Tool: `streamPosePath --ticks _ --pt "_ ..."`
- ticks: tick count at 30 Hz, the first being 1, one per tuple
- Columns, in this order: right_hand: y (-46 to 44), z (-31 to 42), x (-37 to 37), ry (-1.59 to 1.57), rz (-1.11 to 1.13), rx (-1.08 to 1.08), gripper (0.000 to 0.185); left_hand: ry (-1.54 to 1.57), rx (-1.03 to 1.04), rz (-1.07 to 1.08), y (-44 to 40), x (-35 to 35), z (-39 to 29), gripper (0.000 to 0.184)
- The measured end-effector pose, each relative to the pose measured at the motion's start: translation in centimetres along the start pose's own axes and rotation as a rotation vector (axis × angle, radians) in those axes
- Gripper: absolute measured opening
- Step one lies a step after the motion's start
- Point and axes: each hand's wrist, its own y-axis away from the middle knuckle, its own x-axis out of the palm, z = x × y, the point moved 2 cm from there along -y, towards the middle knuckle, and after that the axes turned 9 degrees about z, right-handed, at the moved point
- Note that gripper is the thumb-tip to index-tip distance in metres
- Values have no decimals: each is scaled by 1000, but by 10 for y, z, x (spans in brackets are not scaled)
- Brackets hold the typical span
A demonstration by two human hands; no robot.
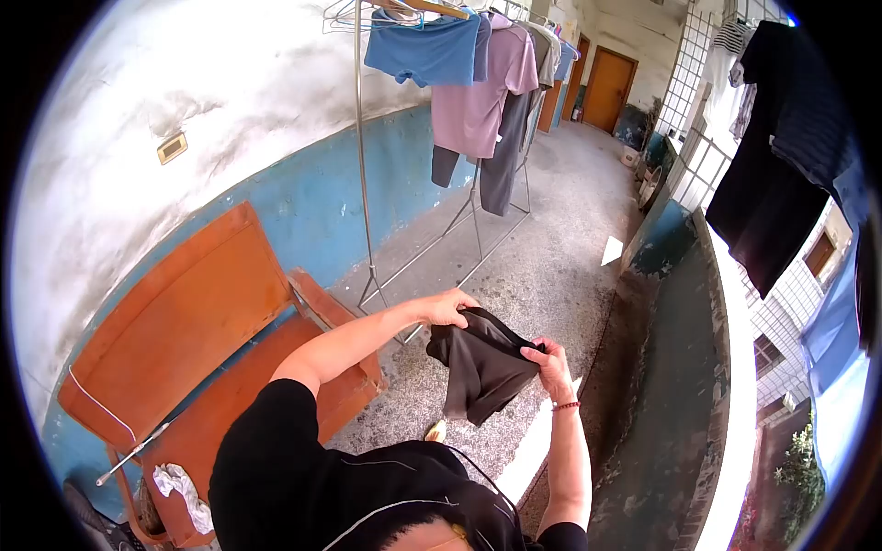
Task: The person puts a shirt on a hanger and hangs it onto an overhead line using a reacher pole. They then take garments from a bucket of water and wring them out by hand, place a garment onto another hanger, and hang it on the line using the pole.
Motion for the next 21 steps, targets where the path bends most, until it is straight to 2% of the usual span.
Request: streamPosePath --ticks 1,3,5,7,9,11,12,14,15,17,19,20,21 --pt "-17 26 0 -39 18 -4 18 31 -3 -32 -9 -20 25 35" --pt "-59 70 -4 76 39 -35 19 105 -13 -70 -33 -67 59 37" --pt "-101 97 -8 105 40 -46 19 -156 -215 -136 -48 -103 64 32" --pt "-139 111 -21 445 -27 -87 19 -559 -183 -323 -75 -126 110 24" --pt "-180 129 -25 629 -50 -128 17 -659 -257 -617 -96 -151 120 22" --pt "-211 140 -36 675 -63 -98 15 -507 -379 -833 -122 -166 143 23" --pt "-231 143 -45 678 -43 -105 15 -509 -384 -854 -138 -175 148 23" --pt "-264 144 -71 1005 -80 -36 14 574 -464 -967 -168 -181 175 23" --pt "-284 145 -80 1002 -63 -52 14 751 -367 -962 -183 -191 182 24" --pt "-314 136 -107 1384 87 -18 25 716 -199 -1134 -219 -204 213 23" --pt "-342 141 -131 1471 269 82 30 632 -177 -1169 -244 -226 207 25" --pt "-360 145 -147 1461 275 112 29 541 -167 -1188 -254 -238 201 27" --pt "-381 151 -163 1444 275 137 29 353 -153 -1106 -258 -254 183 26"
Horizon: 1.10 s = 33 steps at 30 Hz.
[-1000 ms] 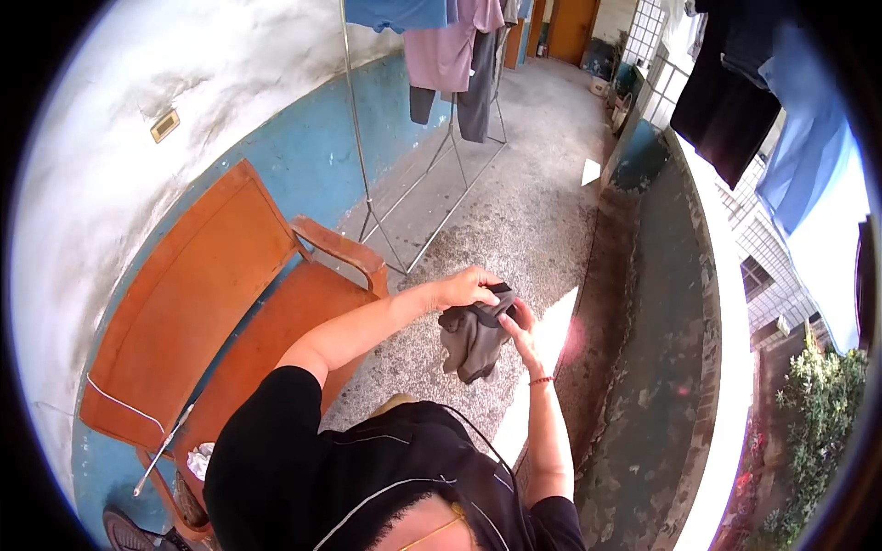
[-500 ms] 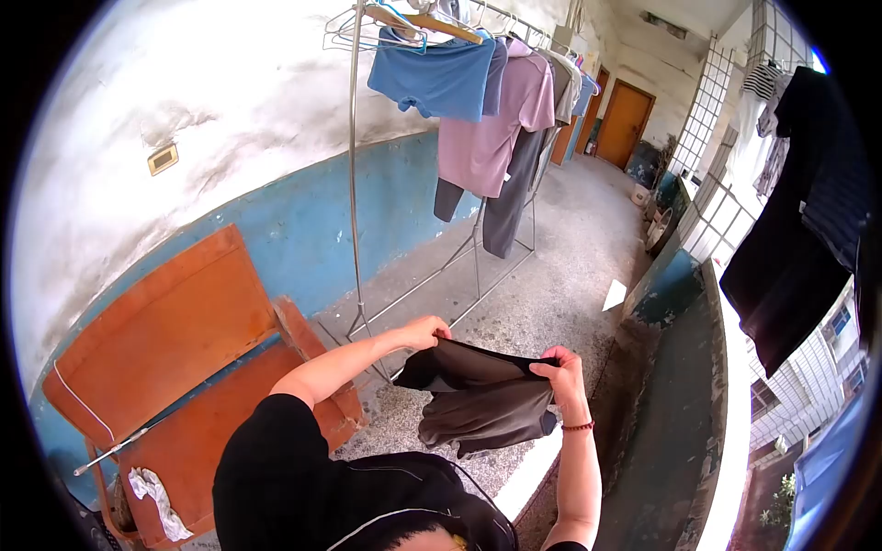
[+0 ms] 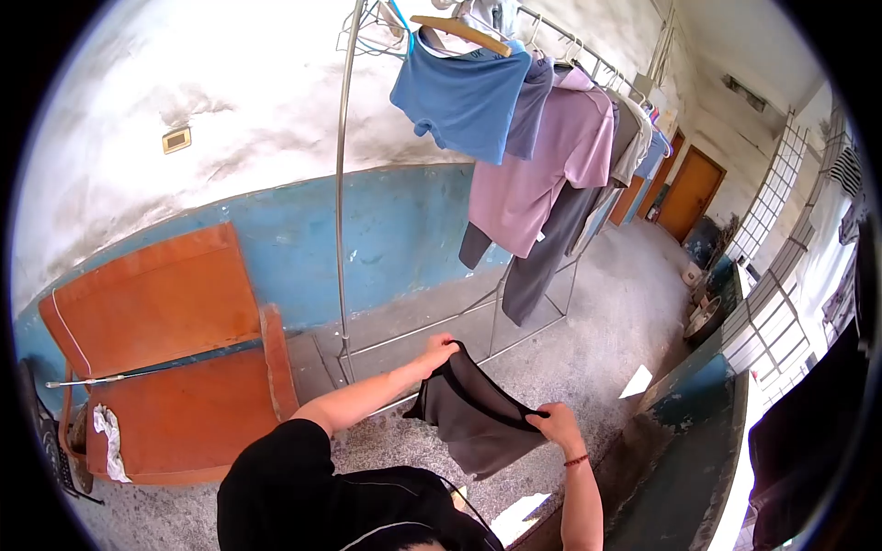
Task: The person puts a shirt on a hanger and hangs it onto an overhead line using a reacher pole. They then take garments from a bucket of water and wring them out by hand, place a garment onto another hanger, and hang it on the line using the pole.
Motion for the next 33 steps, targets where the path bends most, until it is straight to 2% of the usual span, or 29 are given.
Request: streamPosePath --ticks 1,2,3,5,8,10,14,16,18,20,21,25,28,29,30,32,33 --pt "-19 -17 -15 7 -5 -5 29 -150 93 87 -7 2 -22 26" --pt "-34 -39 -25 43 -131 -14 27 -282 73 162 -8 6 -34 25" --pt "-50 -59 -45 73 -275 -16 25 -449 111 201 -27 7 -35 25" --pt "-76 -92 -60 92 -345 0 18 -584 137 292 -33 20 -27 27" --pt "-125 -121 -114 35 -420 -63 12 -789 42 269 -58 48 -75 27" --pt "-152 -136 -143 26 -489 -88 12 -883 144 181 -85 62 -88 25" --pt "-189 -171 -168 -42 -646 -217 11 -858 119 93 -123 98 -97 23" --pt "-214 -192 -176 -217 -504 -274 8 -859 234 -4 -155 102 -86 21" --pt "-238 -219 -185 -285 -462 -270 11 -872 184 -12 -185 113 -70 20" --pt "-262 -243 -195 -449 -324 -232 15 -560 176 -62 -218 124 -49 18" --pt "-281 -264 -196 -489 -298 -231 17 -532 119 -75 -228 140 -49 16" --pt "-349 -321 -229 -462 -203 -196 15 -451 35 29 -292 193 -43 14" --pt "-410 -366 -265 -438 -113 -135 13 -213 -14 170 -355 243 -45 4" --pt "-428 -379 -280 -444 17 -137 14 -74 -97 167 -364 272 -75 3" --pt "-444 -393 -290 -445 31 -128 14 -68 -112 164 -383 284 -74 3" --pt "-475 -416 -313 -295 403 -152 16 129 -231 308 -424 306 -74 7" --pt "-488 -426 -326 -189 394 -235 18 125 -239 314 -445 317 -73 7"
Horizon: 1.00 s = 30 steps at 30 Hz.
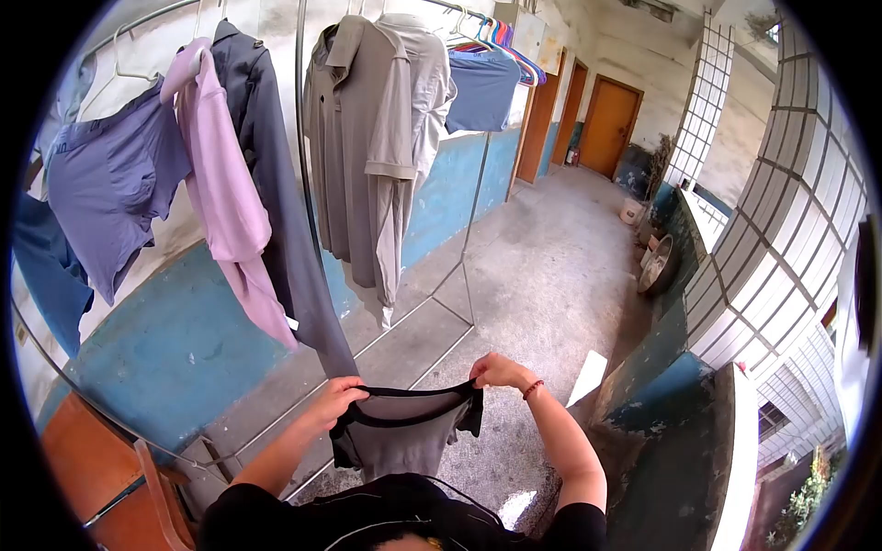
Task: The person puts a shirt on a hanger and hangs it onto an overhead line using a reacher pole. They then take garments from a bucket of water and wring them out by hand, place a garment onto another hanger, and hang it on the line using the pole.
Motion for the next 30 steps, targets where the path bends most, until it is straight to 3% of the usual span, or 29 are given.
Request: streamPosePath --ticks 5,7,10,15,18,21,23,24,25,27,28,30 --pt "-21 -17 -121 -64 121 63 21 31 -16 107 -84 23 -40 9" --pt "-44 -30 -199 63 -297 -132 20 -108 111 110 -112 40 -63 15" --pt "-77 -35 -331 -152 -832 -357 21 -229 115 83 -163 46 -49 16" --pt "-118 -8 -546 -212 -1183 -705 23 -347 97 -156 -241 67 -39 13" --pt "-144 27 -655 -243 -1113 -796 31 -327 70 -334 -275 80 -55 12" --pt "-157 77 -701 -80 -1166 -852 43 -243 -76 -549 -294 97 -84 11" --pt "-185 102 -731 116 -1282 -895 41 -256 -11 -620 -305 94 -81 12" --pt "-184 115 -730 142 -1148 -774 42 -280 10 -667 -308 96 -81 13" --pt "-192 121 -730 135 -1130 -793 42 -303 28 -708 -311 99 -80 15" --pt "-203 133 -732 489 -1327 -486 49 -283 51 -740 -316 101 -77 15" --pt "-210 136 -737 428 -1214 -435 55 -261 66 -746 -316 104 -74 15" --pt "-213 134 -730 425 -1260 -457 55 -251 58 -779 -314 106 -66 15"
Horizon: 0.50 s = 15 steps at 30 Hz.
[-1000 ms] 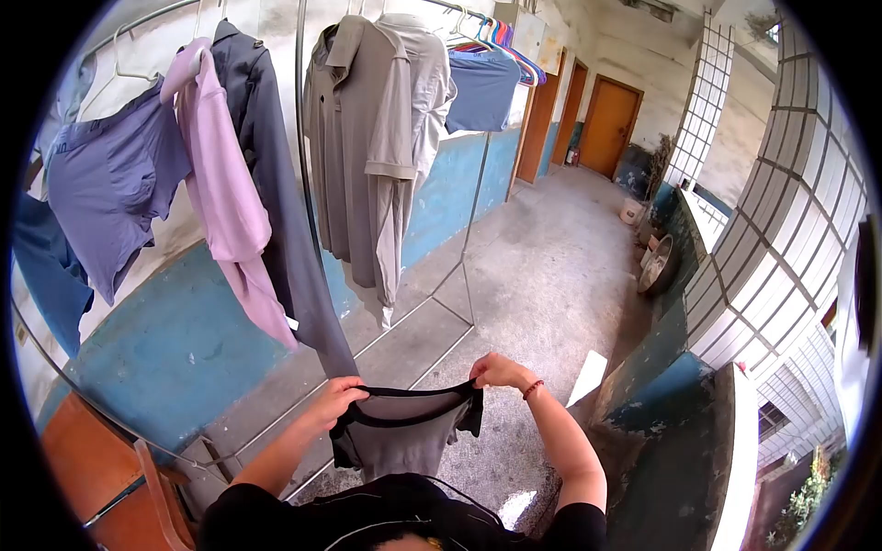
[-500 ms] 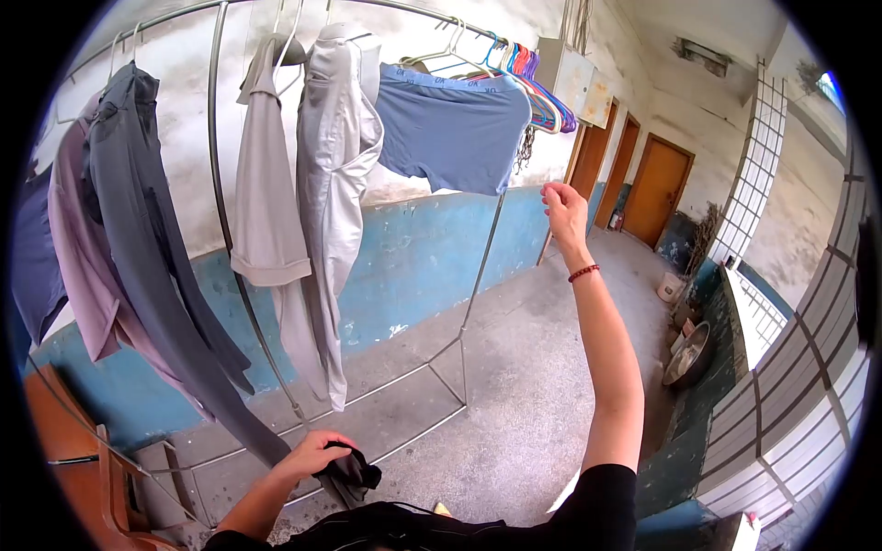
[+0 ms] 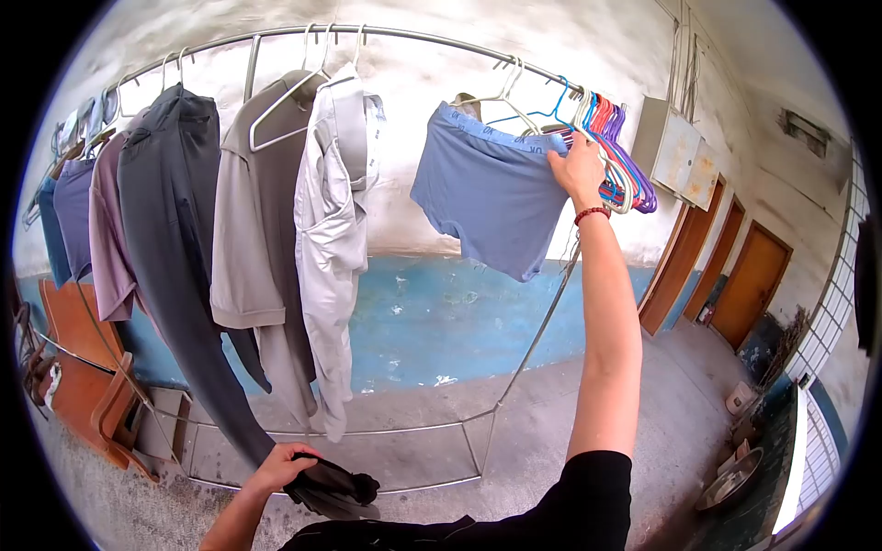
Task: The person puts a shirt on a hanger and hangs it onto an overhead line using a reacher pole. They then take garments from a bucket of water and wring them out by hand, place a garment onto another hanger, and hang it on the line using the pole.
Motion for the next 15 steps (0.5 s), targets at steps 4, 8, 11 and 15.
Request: streamPosePath --ticks 4,8,11,15 --pt "-24 -4 24 -188 103 -133 41 -3 -3 -42 12 -2 0 15" --pt "-23 36 29 -459 168 -275 30 0 32 -77 21 -1 -3 14" --pt "-8 73 26 -474 113 -322 28 -20 20 -42 24 2 5 15" --pt "6 130 16 -542 202 -398 29 -66 21 -72 25 10 -10 14"
